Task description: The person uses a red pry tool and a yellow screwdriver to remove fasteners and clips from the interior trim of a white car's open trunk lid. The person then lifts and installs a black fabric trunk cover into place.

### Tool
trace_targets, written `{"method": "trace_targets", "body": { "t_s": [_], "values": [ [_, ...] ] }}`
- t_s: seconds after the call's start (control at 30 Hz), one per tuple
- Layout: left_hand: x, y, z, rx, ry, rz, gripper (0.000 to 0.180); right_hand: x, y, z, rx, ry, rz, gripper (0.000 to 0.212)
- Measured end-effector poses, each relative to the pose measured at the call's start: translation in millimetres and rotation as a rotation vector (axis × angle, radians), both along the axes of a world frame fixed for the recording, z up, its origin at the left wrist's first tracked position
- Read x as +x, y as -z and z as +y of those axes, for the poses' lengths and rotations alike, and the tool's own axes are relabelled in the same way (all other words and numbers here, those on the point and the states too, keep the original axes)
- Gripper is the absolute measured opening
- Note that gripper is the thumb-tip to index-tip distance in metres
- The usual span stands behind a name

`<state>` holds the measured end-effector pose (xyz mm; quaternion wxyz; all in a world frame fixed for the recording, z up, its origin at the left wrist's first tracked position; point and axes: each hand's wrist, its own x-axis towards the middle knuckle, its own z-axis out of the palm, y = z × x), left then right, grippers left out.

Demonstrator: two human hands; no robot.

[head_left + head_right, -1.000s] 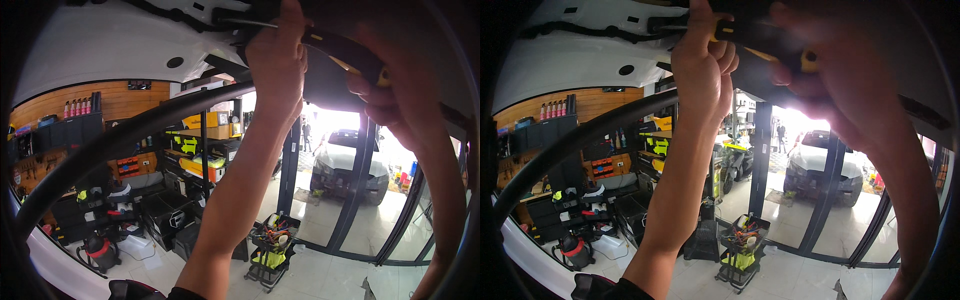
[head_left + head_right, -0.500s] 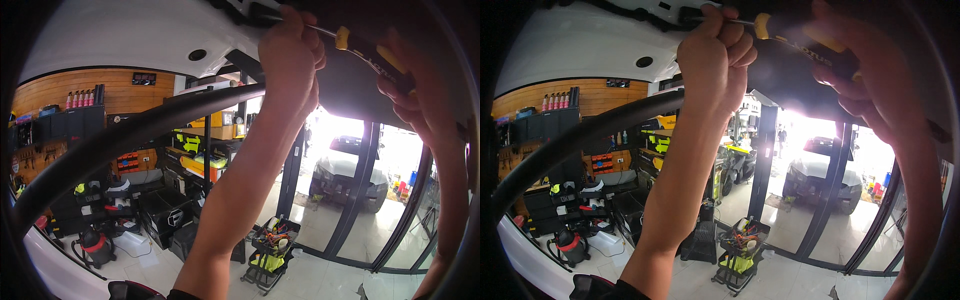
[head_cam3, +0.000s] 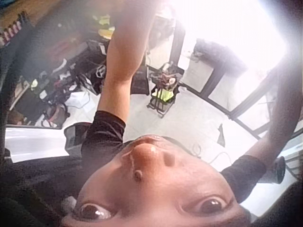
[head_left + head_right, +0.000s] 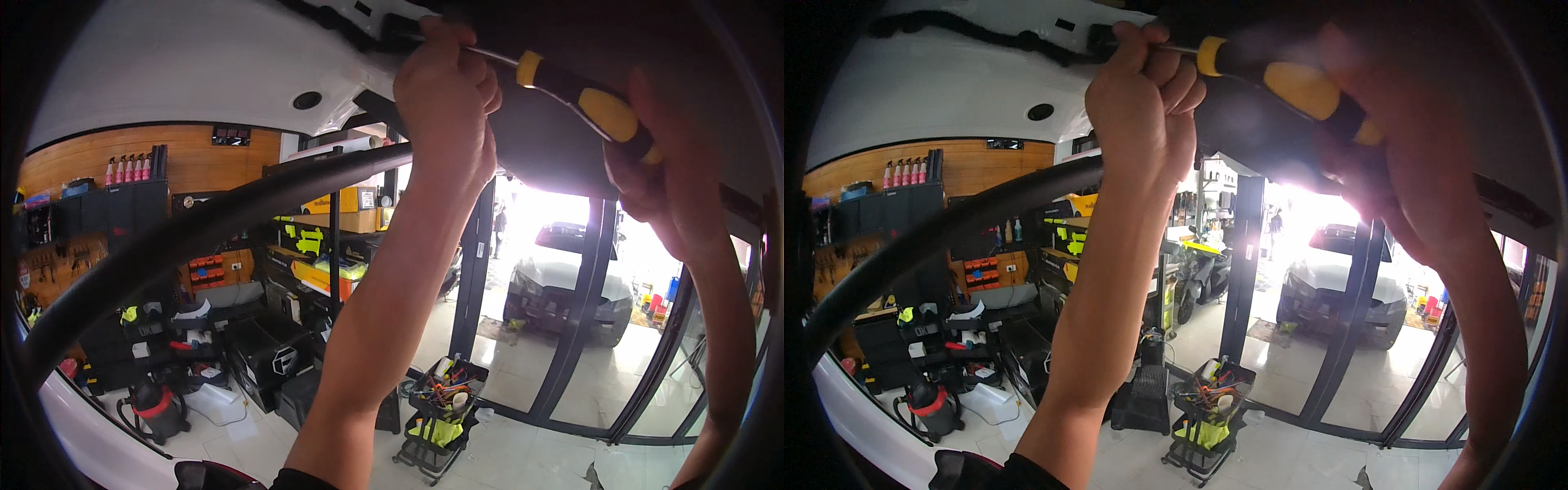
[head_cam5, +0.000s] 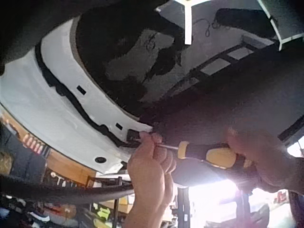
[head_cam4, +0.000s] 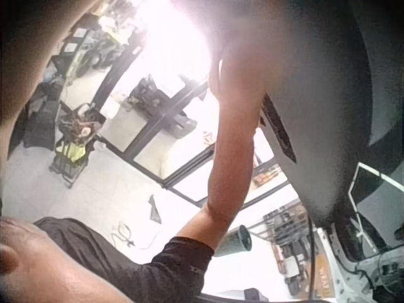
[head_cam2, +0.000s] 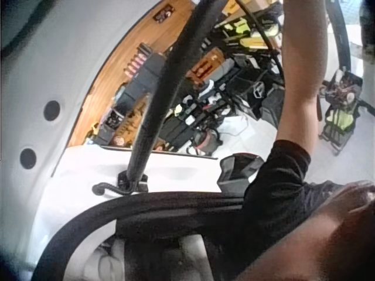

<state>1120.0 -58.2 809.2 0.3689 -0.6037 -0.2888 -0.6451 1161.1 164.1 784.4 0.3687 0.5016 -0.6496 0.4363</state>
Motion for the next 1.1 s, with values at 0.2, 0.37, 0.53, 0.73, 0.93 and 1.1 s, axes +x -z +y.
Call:
{"method": "trace_targets", "body": {
  "t_s": [0.2, 0.37, 0.53, 0.73, 0.93, 1.1],
  "values": [
    [5, -6, -9, -0.148, 0.207, -0.059, 0.035, -11, -2, 12, 0.086, 0.495, 0.936, 0.046],
    [1, -2, 7, 0.044, 0.036, -0.023, 0.038, -1, -1, 24, -0.041, 0.188, 0.144, 0.036],
    [0, 0, 2, 0.002, 0.033, 0.080, 0.039, -2, -9, -10, -0.010, 0.186, 0.619, 0.035],
    [-6, -8, 17, 0.071, 0.056, 0.038, 0.040, 34, -8, -3, 0.125, 0.229, 0.725, 0.034],
    [-6, -10, 24, 0.091, -0.038, 0.043, 0.041, 30, -7, 15, 0.120, 0.186, 0.648, 0.034],
    [-23, 12, 50, 0.368, -0.216, -0.181, 0.033, -3, -2, 10, 0.139, 0.187, 0.666, 0.036]
  ]
}}
